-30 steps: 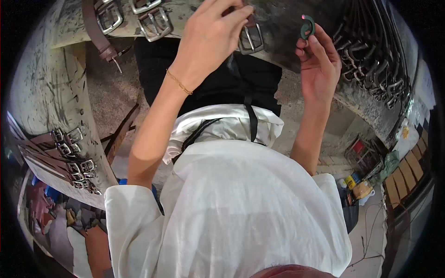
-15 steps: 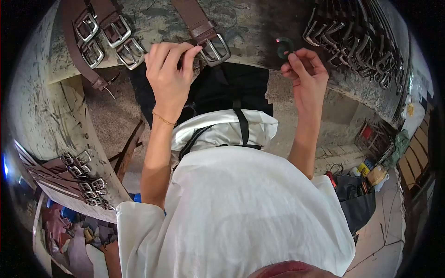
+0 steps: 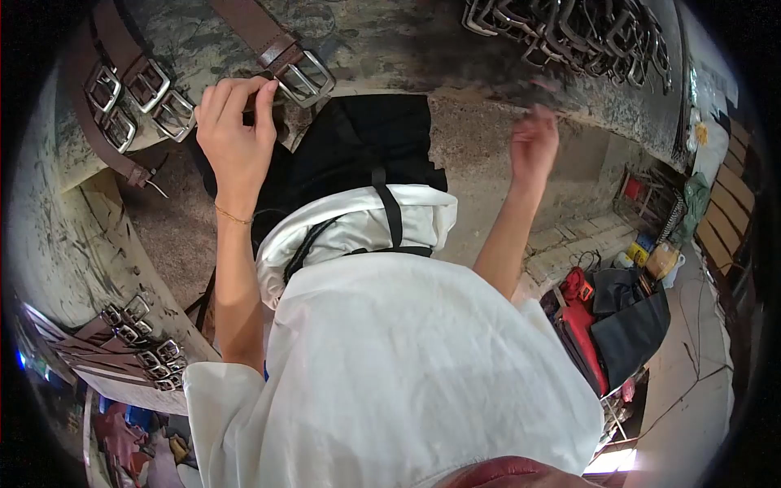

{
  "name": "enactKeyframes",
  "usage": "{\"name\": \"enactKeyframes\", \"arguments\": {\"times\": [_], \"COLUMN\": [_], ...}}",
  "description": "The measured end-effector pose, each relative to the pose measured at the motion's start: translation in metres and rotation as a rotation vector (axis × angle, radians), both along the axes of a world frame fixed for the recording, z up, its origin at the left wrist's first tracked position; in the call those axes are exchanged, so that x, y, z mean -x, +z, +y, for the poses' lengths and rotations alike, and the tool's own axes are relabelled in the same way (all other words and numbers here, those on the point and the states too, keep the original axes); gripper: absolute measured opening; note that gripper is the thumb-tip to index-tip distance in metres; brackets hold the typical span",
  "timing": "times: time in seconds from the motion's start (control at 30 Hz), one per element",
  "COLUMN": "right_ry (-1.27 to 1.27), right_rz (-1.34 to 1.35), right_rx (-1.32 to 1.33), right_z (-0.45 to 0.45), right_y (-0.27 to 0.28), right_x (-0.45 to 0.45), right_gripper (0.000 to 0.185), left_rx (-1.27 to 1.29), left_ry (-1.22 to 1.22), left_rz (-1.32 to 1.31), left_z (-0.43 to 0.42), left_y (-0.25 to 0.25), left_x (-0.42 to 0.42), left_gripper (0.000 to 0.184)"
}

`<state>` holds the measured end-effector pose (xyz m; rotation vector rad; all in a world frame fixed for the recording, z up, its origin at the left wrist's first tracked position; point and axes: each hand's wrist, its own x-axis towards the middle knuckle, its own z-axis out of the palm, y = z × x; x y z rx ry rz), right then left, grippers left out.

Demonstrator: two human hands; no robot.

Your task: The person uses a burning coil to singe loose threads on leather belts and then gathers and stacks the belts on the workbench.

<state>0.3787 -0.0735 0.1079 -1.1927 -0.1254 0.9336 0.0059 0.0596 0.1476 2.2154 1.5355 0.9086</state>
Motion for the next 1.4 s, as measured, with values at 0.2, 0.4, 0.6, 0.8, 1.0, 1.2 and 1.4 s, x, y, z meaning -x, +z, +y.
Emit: {"name": "enactKeyframes", "arguments": {"times": [0.2, 0.4, 0.6, 0.8, 1.0, 1.2, 1.4], "right_ry": [-0.035, -0.037, 0.308, 0.381, 0.379, 0.386, 0.41], "right_rz": [-0.058, 0.071, -0.091, -0.14, -0.203, -0.228, -0.25], "right_rx": [-0.024, -0.112, 0.02, 0.042, 0.196, 0.244, 0.269], "right_z": [-0.005, 0.002, 0.056, 0.096, 0.095, 0.094, 0.096], "right_y": [0.008, 0.042, 0.075, 0.06, 0.053, 0.049, 0.052], "right_x": [-0.003, 0.035, 0.144, 0.227, 0.24, 0.248, 0.246], "right_gripper": [0.007, 0.012, 0.029, 0.019, 0.013, 0.013, 0.013], "left_rx": [-0.035, 0.376, 0.536, 0.71, 0.71, 0.726, 0.681], "left_ry": [-0.003, 0.208, 0.367, 0.426, 0.419, 0.361, 0.341], "left_rz": [-0.059, -0.376, -0.697, -0.935, -1.019, -1.08, -1.086], "left_z": [-0.007, -0.027, -0.028, -0.024, -0.023, -0.019, -0.019], "left_y": [-0.008, 0.005, 0.01, 0.018, 0.011, 0.011, 0.005], "left_x": [0.003, -0.01, -0.017, -0.017, -0.018, -0.02, -0.022], "left_gripper": [0.007, 0.013, 0.011, 0.012, 0.007, 0.006, 0.007]}}
